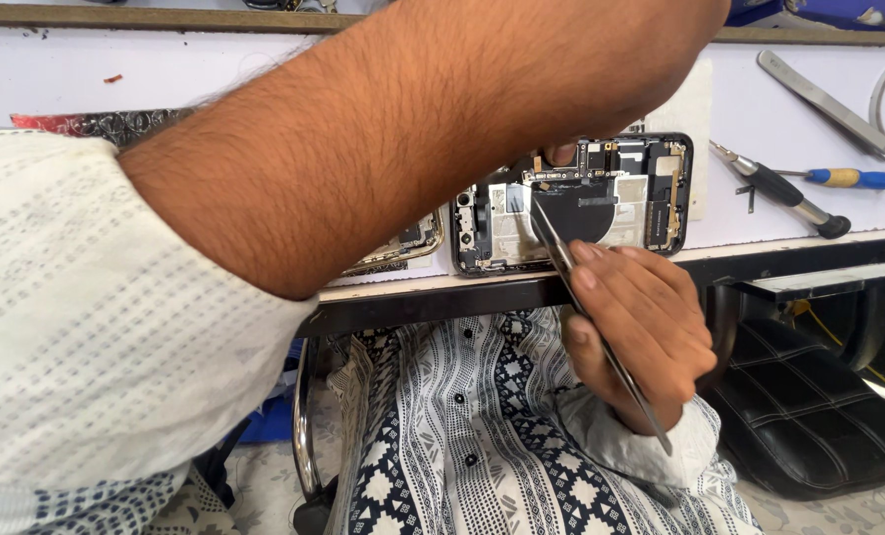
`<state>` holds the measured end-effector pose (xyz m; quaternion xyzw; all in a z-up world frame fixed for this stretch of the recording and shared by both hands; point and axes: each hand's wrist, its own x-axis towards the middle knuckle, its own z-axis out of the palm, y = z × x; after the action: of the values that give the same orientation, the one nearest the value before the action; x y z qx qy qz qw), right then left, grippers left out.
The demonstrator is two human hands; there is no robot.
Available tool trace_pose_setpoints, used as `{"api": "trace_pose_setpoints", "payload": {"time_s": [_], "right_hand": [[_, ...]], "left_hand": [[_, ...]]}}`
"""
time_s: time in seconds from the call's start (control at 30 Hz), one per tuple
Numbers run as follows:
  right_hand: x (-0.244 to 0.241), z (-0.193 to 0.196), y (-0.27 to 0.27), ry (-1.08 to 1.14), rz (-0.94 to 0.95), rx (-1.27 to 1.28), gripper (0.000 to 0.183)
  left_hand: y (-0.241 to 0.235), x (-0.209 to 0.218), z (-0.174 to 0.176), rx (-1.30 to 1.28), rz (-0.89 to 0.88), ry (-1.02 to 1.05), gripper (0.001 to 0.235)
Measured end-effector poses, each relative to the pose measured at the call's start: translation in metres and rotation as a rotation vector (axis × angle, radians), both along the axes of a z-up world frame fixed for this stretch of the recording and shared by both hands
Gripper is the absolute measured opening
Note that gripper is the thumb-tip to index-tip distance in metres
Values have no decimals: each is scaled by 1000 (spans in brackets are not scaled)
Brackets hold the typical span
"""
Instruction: The person uses tweezers to carefully remove small components and ribbon cables from the internal chassis of a disassembled smartphone. They lift and reposition parts within the phone's frame while working at a bench.
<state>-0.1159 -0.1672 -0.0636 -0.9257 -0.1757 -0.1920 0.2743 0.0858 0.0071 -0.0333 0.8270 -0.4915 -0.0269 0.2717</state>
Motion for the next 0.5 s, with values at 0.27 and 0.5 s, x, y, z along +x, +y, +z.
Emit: {"api": "trace_pose_setpoints", "payload": {"time_s": [0.27, 0.5], "right_hand": [[6, -34, -84, -529, 78, 84, 22], [29, 23, -149, 32, -469, -408, 18]], "left_hand": [[-12, 0, -2, -13, -43, 3, 15], [-21, -2, 13, 1, -68, -45, 16]]}}
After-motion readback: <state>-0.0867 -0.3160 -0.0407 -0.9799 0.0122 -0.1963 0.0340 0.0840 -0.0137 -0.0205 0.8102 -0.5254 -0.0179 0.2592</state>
